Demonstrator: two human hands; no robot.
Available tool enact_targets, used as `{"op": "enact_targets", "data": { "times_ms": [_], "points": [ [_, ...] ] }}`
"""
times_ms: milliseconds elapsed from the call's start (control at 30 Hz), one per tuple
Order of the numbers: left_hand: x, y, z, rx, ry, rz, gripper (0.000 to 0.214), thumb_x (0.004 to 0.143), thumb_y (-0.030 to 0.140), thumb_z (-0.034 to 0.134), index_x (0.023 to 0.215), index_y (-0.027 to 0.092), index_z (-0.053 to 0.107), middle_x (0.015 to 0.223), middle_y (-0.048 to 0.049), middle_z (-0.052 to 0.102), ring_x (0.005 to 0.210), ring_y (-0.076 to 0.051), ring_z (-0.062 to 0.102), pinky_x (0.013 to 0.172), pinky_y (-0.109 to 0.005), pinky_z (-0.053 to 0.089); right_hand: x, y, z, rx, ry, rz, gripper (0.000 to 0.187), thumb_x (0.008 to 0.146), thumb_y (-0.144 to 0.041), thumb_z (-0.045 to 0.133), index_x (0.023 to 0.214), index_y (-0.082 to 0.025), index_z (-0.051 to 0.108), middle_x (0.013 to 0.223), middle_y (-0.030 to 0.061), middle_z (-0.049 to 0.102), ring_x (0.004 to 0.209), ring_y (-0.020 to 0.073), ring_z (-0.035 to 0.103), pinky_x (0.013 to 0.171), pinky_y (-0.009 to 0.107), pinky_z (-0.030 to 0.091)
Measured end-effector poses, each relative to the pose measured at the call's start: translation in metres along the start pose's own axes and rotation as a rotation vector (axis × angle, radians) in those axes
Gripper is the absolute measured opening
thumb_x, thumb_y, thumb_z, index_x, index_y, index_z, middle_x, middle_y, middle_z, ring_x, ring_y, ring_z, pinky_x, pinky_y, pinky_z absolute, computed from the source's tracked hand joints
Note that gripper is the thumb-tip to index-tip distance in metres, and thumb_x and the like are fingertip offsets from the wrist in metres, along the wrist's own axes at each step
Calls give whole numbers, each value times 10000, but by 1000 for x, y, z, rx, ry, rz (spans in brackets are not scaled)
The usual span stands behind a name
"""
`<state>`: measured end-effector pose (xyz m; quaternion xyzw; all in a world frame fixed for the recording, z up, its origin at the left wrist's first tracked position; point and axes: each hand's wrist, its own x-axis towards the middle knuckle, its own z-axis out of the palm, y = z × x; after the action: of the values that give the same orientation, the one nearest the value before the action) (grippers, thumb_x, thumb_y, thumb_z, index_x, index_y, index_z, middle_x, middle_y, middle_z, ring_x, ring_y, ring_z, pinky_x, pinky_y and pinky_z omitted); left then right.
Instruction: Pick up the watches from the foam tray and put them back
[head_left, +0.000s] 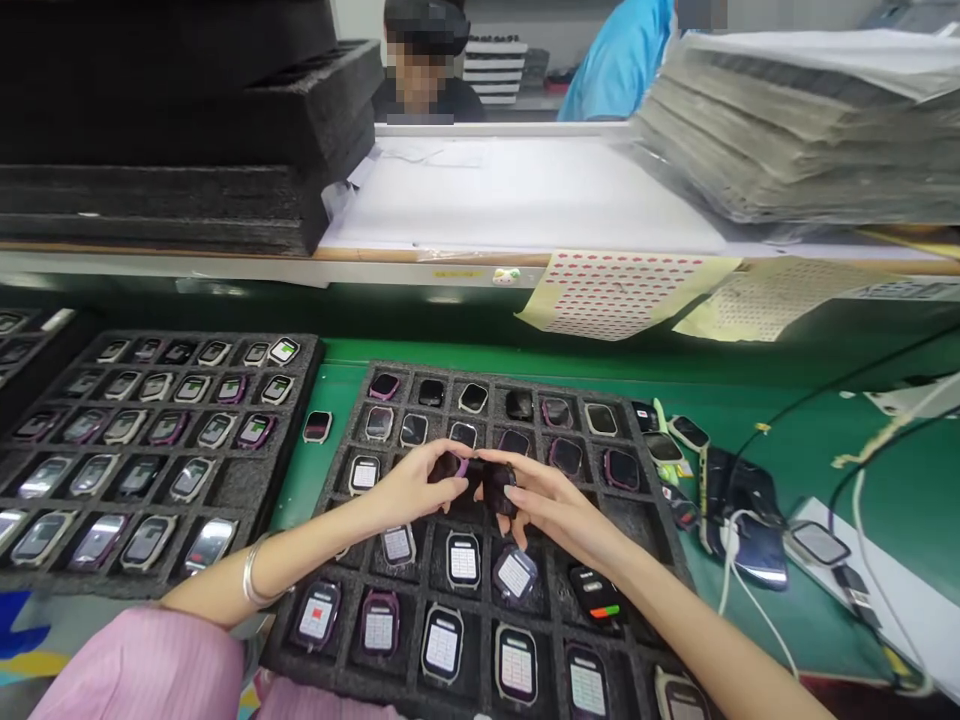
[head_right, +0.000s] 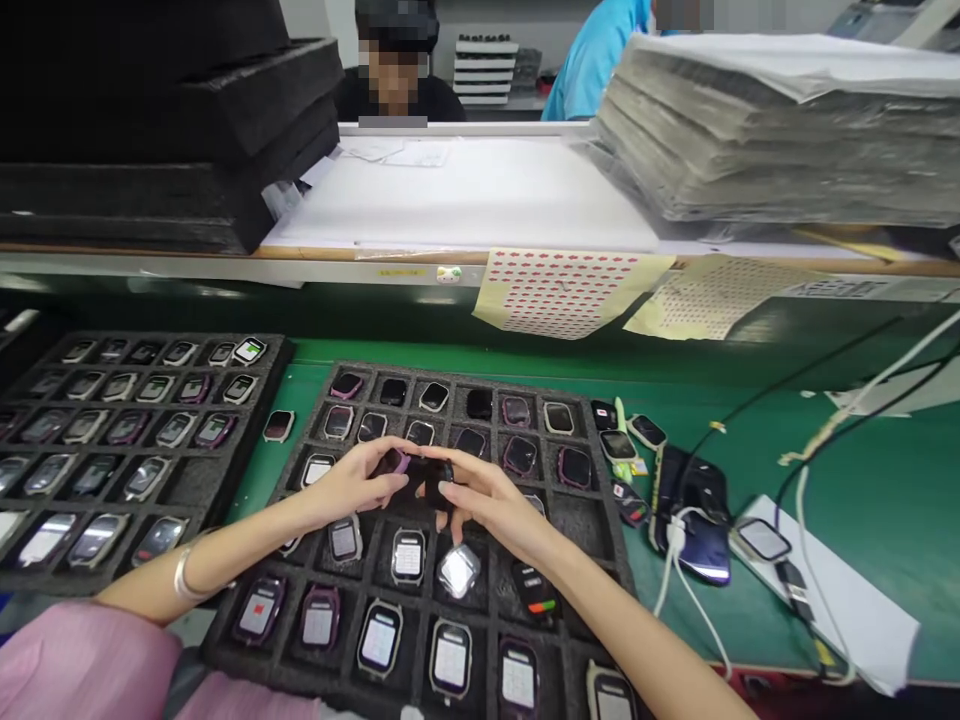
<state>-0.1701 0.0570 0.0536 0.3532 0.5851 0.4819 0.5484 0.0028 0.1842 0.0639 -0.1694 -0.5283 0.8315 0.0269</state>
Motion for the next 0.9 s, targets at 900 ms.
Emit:
{"op": "enact_targets", "data": {
  "times_ms": [900],
  "points": [
    [-8,0,4,268,21,159,344,798,186,549,1140,192,508,994,-22,603,786,-155,569,732,-277,447,-2,3,0,-14,-23,-2,448,850,-303,671,1271,-189,569,952,79,654,588,136,670,553,269,587]
  ]
}}
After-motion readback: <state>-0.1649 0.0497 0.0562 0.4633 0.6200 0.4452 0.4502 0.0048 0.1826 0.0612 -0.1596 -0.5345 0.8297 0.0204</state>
